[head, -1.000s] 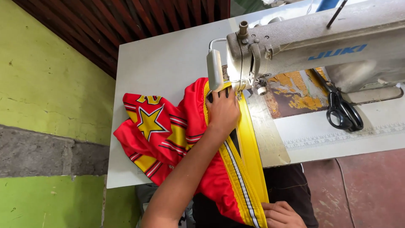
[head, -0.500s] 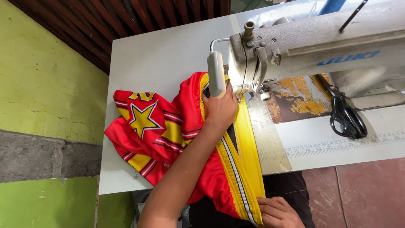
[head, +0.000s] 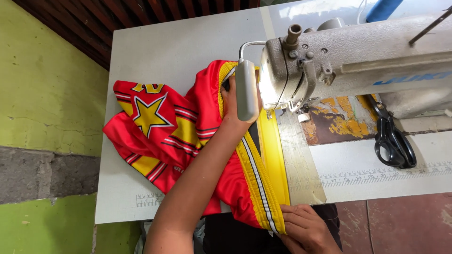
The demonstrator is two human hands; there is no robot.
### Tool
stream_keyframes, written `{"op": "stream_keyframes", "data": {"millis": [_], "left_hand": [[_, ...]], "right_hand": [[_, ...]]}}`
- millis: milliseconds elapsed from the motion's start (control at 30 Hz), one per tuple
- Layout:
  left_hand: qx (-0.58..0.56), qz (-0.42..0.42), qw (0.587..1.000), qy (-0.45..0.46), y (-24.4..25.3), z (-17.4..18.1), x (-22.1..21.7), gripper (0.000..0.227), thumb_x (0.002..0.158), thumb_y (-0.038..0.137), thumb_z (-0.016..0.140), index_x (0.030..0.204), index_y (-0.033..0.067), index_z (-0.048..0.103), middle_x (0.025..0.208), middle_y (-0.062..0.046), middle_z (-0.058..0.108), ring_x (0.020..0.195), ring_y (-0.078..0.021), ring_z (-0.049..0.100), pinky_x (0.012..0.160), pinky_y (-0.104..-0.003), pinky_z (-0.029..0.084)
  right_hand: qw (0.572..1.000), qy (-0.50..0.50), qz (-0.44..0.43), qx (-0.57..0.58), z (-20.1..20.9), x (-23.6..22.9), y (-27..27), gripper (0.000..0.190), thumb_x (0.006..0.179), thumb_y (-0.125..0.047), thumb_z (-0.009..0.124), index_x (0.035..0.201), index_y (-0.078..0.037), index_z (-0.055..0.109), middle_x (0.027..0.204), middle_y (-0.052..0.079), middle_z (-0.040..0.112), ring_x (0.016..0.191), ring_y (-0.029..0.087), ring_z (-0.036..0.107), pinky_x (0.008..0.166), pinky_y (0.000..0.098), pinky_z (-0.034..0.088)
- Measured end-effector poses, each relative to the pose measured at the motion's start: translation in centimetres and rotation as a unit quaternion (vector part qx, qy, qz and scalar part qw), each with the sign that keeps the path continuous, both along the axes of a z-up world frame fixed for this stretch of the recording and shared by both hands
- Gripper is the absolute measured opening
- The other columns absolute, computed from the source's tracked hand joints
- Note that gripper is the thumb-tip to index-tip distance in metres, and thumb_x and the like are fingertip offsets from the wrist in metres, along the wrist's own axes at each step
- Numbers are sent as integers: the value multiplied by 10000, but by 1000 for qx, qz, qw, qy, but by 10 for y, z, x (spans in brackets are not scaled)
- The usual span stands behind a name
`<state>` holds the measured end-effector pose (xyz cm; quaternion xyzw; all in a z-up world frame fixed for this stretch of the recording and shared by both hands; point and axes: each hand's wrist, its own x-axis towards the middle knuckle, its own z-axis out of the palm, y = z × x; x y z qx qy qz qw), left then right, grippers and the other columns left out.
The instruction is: Finishing a pair of red and yellow shorts by aligning and inspecting the waistband trim at a sewing machine station.
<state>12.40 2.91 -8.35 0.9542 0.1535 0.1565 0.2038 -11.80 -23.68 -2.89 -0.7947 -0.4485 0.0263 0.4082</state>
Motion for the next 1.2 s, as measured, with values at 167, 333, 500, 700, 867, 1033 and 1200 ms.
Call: {"op": "stream_keyframes", "data": {"millis": [167,333,500,700,867,1033,1200], "left_hand": [[68,-32,997,10,11,11,12,321,840,324,648,1160,306,656,1201,-76,579,1160,-322,560,922,-586,444],[144,-57,988,-8,19,22,24,495,951,341,531,1443,293,497,1141,-116,643,1178,-338,513,856,-667,468],[95,-67,993,-3,27,15,47,488,991,374,432,1461,287,530,1267,-191,583,1236,-369,435,874,-717,418],[108,-63,990,-65,40,9,69,447,950,315,532,1380,247,631,1332,-147,583,1275,-378,456,925,-750,425],[245,22,964,-96,58,-29,104,458,958,463,399,1390,456,550,1129,-39,590,1116,-291,526,835,-623,521],[164,-35,986,-4,69,-10,111,484,989,388,514,1472,362,484,1306,-127,585,1261,-388,466,907,-695,450],[221,-27,973,-57,76,-5,121,384,1034,374,566,1415,335,536,1226,-103,619,1199,-360,514,861,-662,515]], "right_hand": [[999,8,17,27,15,22,12,107,876,-94,748,973,-54,731,1018,62,789,1069,252,753,832,372,536],[1000,8,12,25,13,40,20,70,888,-88,712,950,-56,714,1018,64,781,1087,265,737,854,385,513],[1000,18,5,15,24,59,30,38,882,-58,690,910,-45,713,1058,80,788,1069,311,731,883,421,495],[1000,18,7,6,23,84,36,29,852,-36,703,879,-39,710,1016,90,788,1107,305,729,859,416,497],[1000,6,9,13,29,103,46,63,892,-73,692,937,-44,724,1047,82,788,1110,301,732,876,401,493],[1000,3,12,-2,25,119,57,89,888,-77,699,954,-31,737,1036,101,791,1116,311,729,899,409,505],[1000,-5,9,2,18,136,63,124,892,-89,695,988,-30,748,1078,106,787,1110,299,724,903,415,501]]}}
